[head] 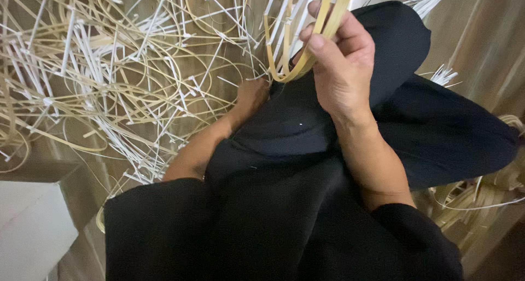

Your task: The person sits on the floor and weaves white plastic strips around a curved bamboo frame to construct a basket. They repeatedly thread the strips through the frame, pull them tight, and occasionally use scissors to trim the ends.

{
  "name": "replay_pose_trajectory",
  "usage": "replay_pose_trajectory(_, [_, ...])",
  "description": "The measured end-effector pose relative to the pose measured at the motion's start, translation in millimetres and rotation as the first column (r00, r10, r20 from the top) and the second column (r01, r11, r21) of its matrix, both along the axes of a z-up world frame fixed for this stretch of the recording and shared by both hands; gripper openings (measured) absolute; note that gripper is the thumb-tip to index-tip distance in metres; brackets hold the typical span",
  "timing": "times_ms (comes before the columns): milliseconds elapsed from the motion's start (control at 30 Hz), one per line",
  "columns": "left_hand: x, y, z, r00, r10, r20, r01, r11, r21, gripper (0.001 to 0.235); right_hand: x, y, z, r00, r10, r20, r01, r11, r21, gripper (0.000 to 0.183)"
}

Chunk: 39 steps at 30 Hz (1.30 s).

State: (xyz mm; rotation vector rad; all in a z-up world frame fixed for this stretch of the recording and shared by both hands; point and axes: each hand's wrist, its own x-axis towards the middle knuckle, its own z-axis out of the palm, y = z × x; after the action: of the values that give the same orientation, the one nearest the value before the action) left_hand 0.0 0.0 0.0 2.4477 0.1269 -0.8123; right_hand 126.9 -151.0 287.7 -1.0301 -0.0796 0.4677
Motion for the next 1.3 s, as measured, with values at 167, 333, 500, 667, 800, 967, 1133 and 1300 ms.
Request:
replay_pose_trajectory(167, [-7,-8,22,0.978,-0.037,0.204,0.043,0.999,-0.024,0.019,8,13,5,1.0,-0.006,-0.02,0.006,1.0,-0.002,0.031])
replay_pose_trajectory(333, [-10,2,20,0.985,-0.02,0.172,0.028,0.999,-0.046,0.014,9,15,4,1.0,0.01,-0.011,-0.01,1.0,0.016,0.034])
replay_pose_trajectory(500, [-23,59,53,0.936,0.225,0.271,-0.205,0.974,-0.1,0.022,4,12,1,1.0,-0.002,-0.003,0.002,1.0,0.017,0.031])
replay_pose_trajectory(667, [12,113,257,0.771,0.617,0.157,-0.45,0.702,-0.552,0.02,1,23,2,0.997,0.073,0.031,-0.072,0.997,-0.032,0.033])
replay_pose_trajectory(800, [22,112,334,0.696,0.706,-0.133,-0.382,0.206,-0.901,0.037,-5,36,8,0.984,0.158,0.085,-0.145,0.979,-0.142,0.034])
replay_pose_trajectory(967, [32,92,313,0.708,0.706,0.016,-0.28,0.301,-0.912,0.02,-11,44,10,0.961,0.253,0.11,-0.251,0.967,-0.034,0.035])
replay_pose_trajectory(1133, [30,66,311,0.719,0.692,-0.063,-0.359,0.292,-0.887,0.027,-8,39,8,0.966,0.248,0.073,-0.243,0.967,-0.069,0.034])
replay_pose_trajectory(1300, [34,57,322,0.716,0.696,0.055,-0.325,0.403,-0.856,0.035,-8,42,6,0.972,0.231,0.044,-0.23,0.973,-0.033,0.037])
